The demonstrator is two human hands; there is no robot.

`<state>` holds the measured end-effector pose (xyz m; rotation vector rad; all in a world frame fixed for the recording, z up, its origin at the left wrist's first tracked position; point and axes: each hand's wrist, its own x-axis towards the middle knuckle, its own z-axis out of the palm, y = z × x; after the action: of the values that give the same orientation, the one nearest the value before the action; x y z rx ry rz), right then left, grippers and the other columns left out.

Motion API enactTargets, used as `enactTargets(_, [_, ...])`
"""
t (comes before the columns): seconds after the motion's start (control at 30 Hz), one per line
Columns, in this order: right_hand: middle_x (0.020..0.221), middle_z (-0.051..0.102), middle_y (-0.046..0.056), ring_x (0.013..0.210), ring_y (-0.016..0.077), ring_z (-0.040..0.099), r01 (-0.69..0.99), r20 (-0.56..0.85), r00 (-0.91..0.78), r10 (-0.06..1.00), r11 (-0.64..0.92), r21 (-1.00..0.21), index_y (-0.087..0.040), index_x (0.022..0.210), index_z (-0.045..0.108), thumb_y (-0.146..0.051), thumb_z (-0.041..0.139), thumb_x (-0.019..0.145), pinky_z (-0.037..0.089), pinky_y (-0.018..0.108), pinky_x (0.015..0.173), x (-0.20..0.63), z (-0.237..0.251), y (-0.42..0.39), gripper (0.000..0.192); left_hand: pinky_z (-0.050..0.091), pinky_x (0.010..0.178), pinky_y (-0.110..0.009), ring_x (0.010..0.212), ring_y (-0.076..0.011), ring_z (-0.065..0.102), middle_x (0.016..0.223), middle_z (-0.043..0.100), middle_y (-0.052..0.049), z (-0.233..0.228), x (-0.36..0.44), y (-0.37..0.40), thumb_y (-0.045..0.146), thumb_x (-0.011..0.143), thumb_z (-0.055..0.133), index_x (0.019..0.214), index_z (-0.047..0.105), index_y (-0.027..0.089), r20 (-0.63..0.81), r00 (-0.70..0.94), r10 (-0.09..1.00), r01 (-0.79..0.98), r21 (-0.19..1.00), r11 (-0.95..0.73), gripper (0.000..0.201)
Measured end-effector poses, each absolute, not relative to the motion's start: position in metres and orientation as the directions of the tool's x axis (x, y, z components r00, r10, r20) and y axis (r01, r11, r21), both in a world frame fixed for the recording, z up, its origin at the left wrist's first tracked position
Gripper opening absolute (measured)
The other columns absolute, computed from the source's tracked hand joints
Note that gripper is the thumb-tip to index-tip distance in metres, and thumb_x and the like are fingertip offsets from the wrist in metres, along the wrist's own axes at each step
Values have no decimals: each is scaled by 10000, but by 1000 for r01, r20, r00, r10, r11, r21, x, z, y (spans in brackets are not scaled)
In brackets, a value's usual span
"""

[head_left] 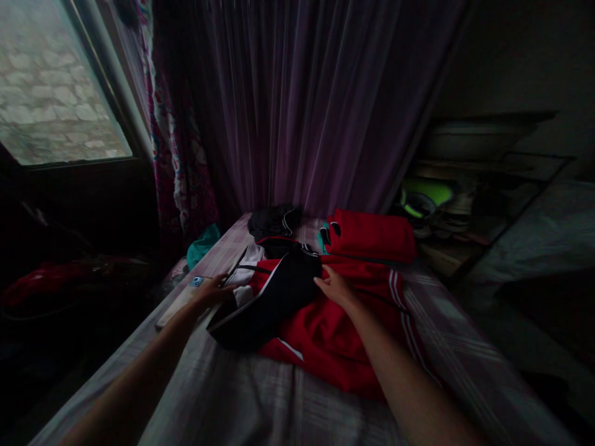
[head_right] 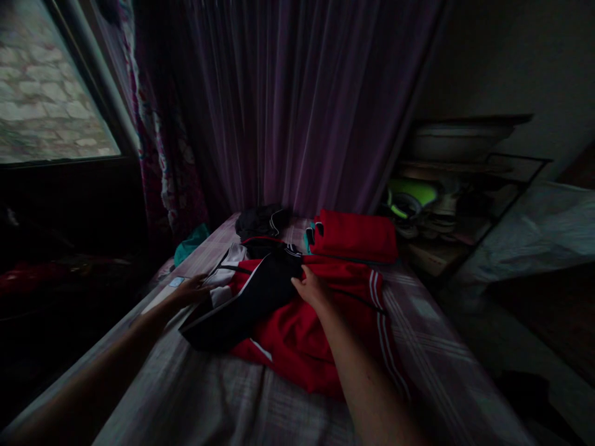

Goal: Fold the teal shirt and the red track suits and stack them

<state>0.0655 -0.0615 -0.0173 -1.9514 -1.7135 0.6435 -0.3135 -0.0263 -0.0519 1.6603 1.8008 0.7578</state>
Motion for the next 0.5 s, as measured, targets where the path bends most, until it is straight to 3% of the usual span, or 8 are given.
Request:
enactTargets(0.1, [968,731,44,863,163,675,747,-101,44,994,-100,-657,-199,1345,580,-174,548,848,493,253,749,42,-12,-61,499,503,587,-312,754,-266,692,856,754,-94,-40,-311,-45,536,546,756,1046,697,148,-86,-59,995,526,844,104,635])
enactTargets(0.2, [814,719,18,734,136,647,740,-149,-64,987,-54,-671,-185,995,747,-112,546,767,480,223,665,45,4,-72,313,491,582,-286,736,-233,672,823,740,-64,-16,-321,-58,527,566,761,937,709,157,-91,-33,995,385,918,97,526])
enactTargets(0.27, [664,677,-16,614,119,604,700,-245,-225,943,-19,-714,-190,821,755,-118,568,705,464,211,593,57,23,-78,231,482,571,-268,740,-221,668,817,733,-46,1,-334,-64,556,584,769,955,714,169,-104,-21,994,343,933,105,539])
enactTargets(0.33, [598,647,-34,554,111,574,630,-267,-386,883,41,-775,-192,763,749,-129,569,662,459,209,558,69,44,-77,216,500,591,-273,777,-224,678,864,739,-44,11,-349,-69,595,594,773,1010,711,192,-129,-15,991,293,947,128,583])
enactTargets(0.4, [628,671,-22,595,128,603,576,-149,-424,893,140,-805,-185,742,745,-139,570,644,494,228,600,74,65,-65,206,541,660,-307,856,-243,692,944,746,-57,11,-359,-73,634,588,769,1020,705,209,-139,-36,990,220,965,144,609])
enactTargets(0.5, [896,750,28,890,186,668,574,153,-242,958,269,-773,-188,908,757,-175,542,726,531,298,838,66,88,-32,282,566,701,-354,917,-278,695,967,739,-71,-6,-362,-79,667,562,758,984,691,207,-165,-136,977,208,959,191,628])
